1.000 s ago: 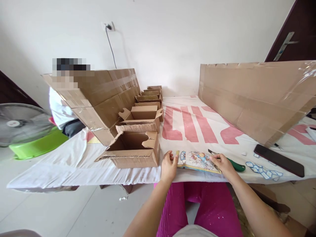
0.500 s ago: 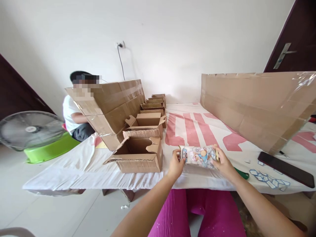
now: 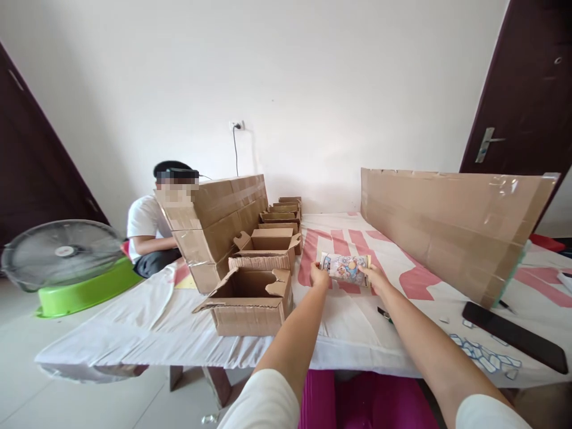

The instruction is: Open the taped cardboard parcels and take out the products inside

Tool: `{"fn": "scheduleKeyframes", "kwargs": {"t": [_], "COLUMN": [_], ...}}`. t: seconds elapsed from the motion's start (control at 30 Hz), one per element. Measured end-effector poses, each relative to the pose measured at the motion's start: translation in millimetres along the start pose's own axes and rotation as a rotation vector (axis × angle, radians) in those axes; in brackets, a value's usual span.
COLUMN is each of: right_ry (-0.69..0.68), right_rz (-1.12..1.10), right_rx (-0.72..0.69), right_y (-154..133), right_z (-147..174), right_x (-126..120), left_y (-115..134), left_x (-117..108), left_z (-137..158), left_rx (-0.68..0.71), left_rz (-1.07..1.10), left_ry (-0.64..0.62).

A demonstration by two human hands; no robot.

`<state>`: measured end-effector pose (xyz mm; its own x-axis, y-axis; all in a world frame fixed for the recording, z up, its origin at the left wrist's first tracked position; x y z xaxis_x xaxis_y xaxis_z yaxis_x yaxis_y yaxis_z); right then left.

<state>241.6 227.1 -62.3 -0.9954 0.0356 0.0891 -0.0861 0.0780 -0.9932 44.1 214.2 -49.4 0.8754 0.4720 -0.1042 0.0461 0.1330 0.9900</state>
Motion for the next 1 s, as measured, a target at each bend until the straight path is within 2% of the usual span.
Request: {"fn": "scheduleKeyframes", "kwargs": {"t": [0.13,0.23,0.37,0.5,0.73,0.87,1.0], "right_ry": [-0.039,-0.049,-0.093,-0.194,-0.579,-0.734,-0.779], "right_rz": [-0.032,-0.029,-0.023,-0.023,-0.007,0.004,0.008], "right_rx": [-0.034,-0.062,-0.092,-0.132,-0.046,-0.012,-0.052], "right_y": [7.6,8.7,2.3,-5.6,-0.3,5.4,7.4], "right_z": [15.1,29.2,55.0,90.8,150.9,166.2,178.5], "right_x": [2.6,0.6,-2.9,-3.2,12.2,31.1,56.2], "left_y": [-21.6,-34.9,-41.9,-46.2,-69.4,-85.1,-100.3], "left_x": [-5.0,-11.0,-29.3,-58.9,-112.5,-141.2,-180.3], "left_z": [17.2,36.5,65.6,98.3,155.4,165.6,163.2], "left_rx": [-0.028,-0.027,0.043,0.153,0.254,0.285,0.374], "left_rz": [-0.021,-0.006,0.064,0.135,0.19,0.17,0.099], "left_ry": [0.007,-0.038,-0.114,-0.161,-0.281,-0.329,-0.356]}}
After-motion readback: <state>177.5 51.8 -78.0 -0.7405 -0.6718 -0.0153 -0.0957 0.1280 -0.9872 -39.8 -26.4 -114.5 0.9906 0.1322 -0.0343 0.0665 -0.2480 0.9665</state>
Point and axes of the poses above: each hand's wrist, its own z-axis away from the middle knuckle, its own x-axis out of the palm, y = z × x, the point moved 1 cm from there along -z, towards the middle knuckle, and after that the axes turned 5 degrees about -x, right-handed, at the moved point
